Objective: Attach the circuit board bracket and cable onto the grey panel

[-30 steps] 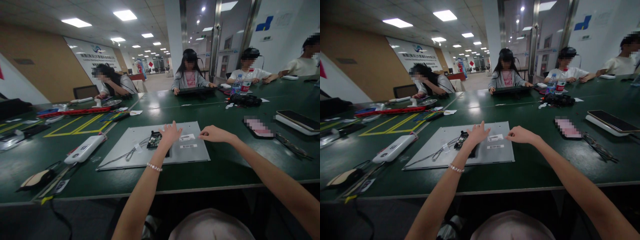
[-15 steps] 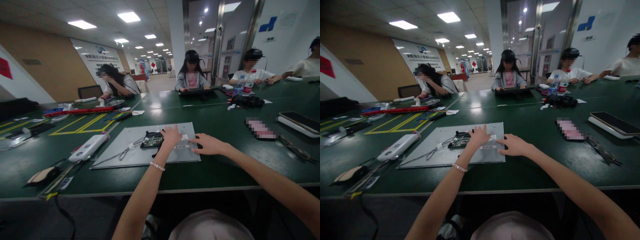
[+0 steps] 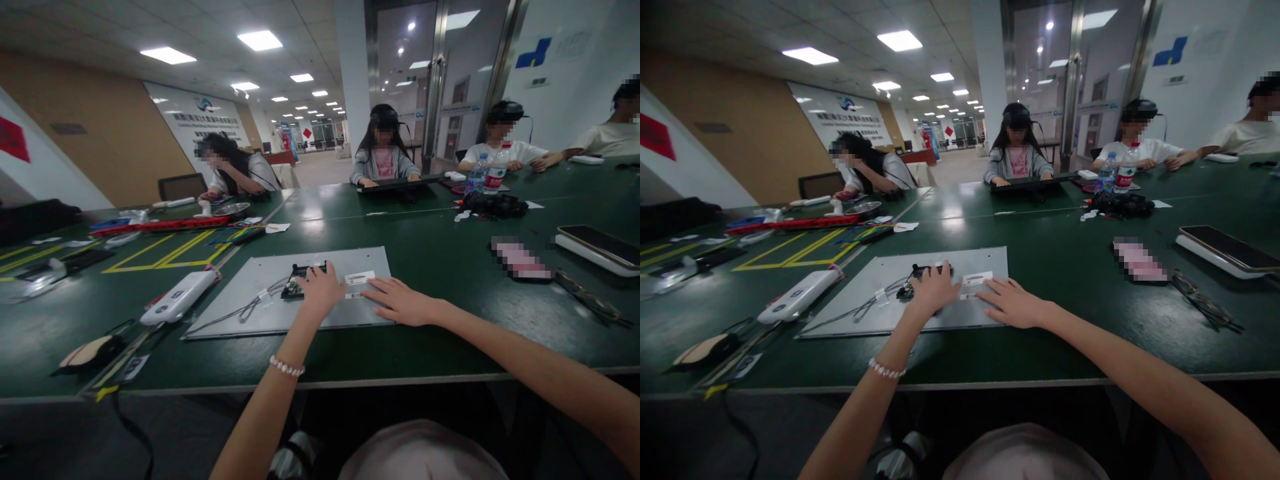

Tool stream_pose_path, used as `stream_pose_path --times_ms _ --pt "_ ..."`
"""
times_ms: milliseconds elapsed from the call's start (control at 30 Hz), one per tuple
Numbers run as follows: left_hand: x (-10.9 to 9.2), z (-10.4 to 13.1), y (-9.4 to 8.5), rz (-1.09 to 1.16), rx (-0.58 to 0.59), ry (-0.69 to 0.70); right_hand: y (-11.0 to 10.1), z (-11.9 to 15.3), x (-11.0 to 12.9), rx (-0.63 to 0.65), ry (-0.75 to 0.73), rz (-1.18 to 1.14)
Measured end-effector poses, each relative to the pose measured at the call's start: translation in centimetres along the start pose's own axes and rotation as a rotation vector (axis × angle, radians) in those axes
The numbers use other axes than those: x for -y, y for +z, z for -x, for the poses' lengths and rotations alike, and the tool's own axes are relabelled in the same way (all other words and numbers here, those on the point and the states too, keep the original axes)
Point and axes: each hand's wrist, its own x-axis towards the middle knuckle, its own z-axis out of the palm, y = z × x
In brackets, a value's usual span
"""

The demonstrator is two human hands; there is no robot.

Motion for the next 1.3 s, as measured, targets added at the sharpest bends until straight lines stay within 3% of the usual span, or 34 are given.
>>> stream_pose_path --times_ms 133,233,433,667,767,867,1033,1167,1300 --pt "1.4 1.2 1.6 -0.02 0.007 -0.044 -0.1 0.2 0.2 -0.007 0.011 -0.02" --pt "1.9 -0.1 2.2 -0.023 -0.018 -0.061 -0.2 0.2 0.4 -0.005 0.015 -0.028" --pt "3.6 -4.6 2.5 -0.001 -0.095 -0.134 -0.2 0.0 0.3 -0.007 0.011 0.003" --pt "4.5 -4.5 1.6 0.065 -0.118 -0.122 -0.2 0.0 0.2 -0.012 -0.006 -0.017" --pt "6.6 -4.6 0.3 0.095 -0.136 -0.144 -0.1 0.0 0.1 -0.016 -0.006 -0.026" --pt "10.3 -5.1 -0.9 0.039 -0.132 -0.221 -0.1 0.0 0.1 -0.012 -0.003 -0.033" --pt "16.1 -5.3 -1.4 0.042 0.032 -0.265 -0.2 0.2 0.1 -0.011 -0.011 -0.046" --pt "17.8 -5.2 -0.7 0.157 0.1 -0.241 -0.2 0.2 0.1 -0.011 -0.001 -0.047" --pt "18.4 -5.6 -0.4 0.181 0.036 -0.239 -0.3 0.2 0.2 -0.013 -0.001 -0.032"
